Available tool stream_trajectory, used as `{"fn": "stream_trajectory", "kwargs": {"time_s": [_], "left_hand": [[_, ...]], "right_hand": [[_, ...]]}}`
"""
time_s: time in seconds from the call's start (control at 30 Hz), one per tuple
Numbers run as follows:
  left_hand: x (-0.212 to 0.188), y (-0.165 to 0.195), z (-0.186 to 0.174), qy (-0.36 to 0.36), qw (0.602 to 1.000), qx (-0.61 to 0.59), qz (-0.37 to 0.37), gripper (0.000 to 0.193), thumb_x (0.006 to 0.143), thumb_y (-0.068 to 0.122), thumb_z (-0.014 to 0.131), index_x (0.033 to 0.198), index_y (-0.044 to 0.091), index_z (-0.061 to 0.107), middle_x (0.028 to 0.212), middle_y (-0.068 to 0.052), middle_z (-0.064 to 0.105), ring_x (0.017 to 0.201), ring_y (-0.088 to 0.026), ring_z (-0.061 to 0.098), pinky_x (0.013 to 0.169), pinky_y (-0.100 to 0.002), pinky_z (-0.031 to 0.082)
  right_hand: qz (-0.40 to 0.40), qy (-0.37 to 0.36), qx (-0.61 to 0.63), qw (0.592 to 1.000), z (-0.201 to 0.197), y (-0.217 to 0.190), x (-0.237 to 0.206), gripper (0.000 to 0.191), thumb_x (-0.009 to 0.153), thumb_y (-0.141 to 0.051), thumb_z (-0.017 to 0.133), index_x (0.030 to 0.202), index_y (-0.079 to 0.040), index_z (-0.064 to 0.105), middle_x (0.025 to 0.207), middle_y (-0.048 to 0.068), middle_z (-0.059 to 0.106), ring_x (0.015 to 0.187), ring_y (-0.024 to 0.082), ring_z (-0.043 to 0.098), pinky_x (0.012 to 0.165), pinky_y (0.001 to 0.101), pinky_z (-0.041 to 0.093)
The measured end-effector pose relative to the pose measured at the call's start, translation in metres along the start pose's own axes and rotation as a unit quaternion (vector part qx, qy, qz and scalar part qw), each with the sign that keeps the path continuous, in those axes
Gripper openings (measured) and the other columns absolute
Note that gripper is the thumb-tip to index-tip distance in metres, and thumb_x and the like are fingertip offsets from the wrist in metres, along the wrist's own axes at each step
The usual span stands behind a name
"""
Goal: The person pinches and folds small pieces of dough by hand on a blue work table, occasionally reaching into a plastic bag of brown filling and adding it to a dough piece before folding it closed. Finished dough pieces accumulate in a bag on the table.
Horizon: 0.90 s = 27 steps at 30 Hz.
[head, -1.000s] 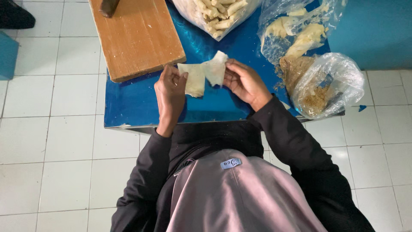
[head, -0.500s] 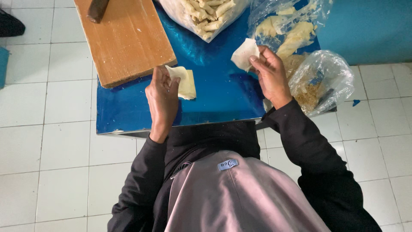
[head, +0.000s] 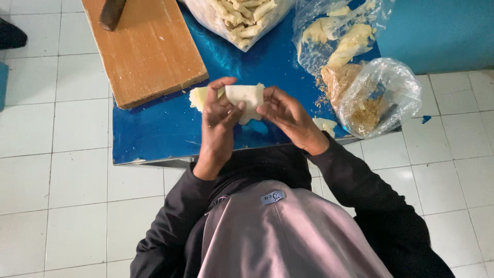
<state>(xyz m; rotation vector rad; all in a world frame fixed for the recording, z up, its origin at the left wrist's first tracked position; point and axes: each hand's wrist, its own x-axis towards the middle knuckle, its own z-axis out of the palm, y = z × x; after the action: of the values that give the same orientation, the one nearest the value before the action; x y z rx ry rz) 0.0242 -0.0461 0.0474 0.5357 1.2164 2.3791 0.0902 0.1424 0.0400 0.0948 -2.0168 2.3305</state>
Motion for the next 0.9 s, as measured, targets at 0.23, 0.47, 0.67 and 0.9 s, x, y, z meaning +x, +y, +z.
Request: {"fn": "stream_trajectory", "kwargs": {"time_s": [0.23,0.47,0.67,0.9], "left_hand": [[-0.016,-0.037,0.008,0.069,0.892,0.436,0.099,0.049,0.09,-0.007,0.072,0.13,0.006,0.048,0.099,-0.014,0.072,0.067,-0.023,0.067,0.061,-0.034,0.054],[-0.006,-0.058,0.007,0.037,0.821,0.55,0.148,0.046,0.094,0.002,0.068,0.133,0.006,0.044,0.099,-0.02,0.07,0.088,-0.043,0.07,0.068,-0.05,0.053],[0.0,-0.059,0.005,0.026,0.807,0.57,0.148,0.046,0.097,0.003,0.061,0.139,0.002,0.041,0.111,-0.026,0.068,0.097,-0.046,0.067,0.074,-0.052,0.054],[0.0,-0.057,0.006,0.027,0.795,0.585,0.16,0.049,0.095,0.003,0.062,0.139,0.001,0.042,0.12,-0.028,0.065,0.105,-0.047,0.065,0.081,-0.051,0.055]], "right_hand": [[0.01,0.117,-0.266,0.957,-0.01,0.02,-0.024,0.021,0.102,-0.013,0.072,0.106,-0.002,0.055,0.083,0.003,0.053,0.072,0.009,0.055,0.063,0.0281,0.05],[-0.159,0.139,-0.498,0.841,0.001,0.007,-0.015,0.029,0.094,-0.004,0.075,0.119,-0.003,0.059,0.094,0.013,0.066,0.078,0.026,0.067,0.067,0.036,0.052],[-0.193,0.134,-0.53,0.815,0.008,0.004,-0.009,0.035,0.097,-0.005,0.072,0.127,-0.002,0.055,0.101,0.014,0.062,0.09,0.03,0.065,0.077,0.0411,0.051],[-0.202,0.2,-0.66,0.695,-0.047,-0.014,-0.007,0.029,0.095,0.0,0.07,0.117,-0.016,0.079,0.11,0.007,0.055,0.103,0.03,0.048,0.091,0.0419,0.04]]}}
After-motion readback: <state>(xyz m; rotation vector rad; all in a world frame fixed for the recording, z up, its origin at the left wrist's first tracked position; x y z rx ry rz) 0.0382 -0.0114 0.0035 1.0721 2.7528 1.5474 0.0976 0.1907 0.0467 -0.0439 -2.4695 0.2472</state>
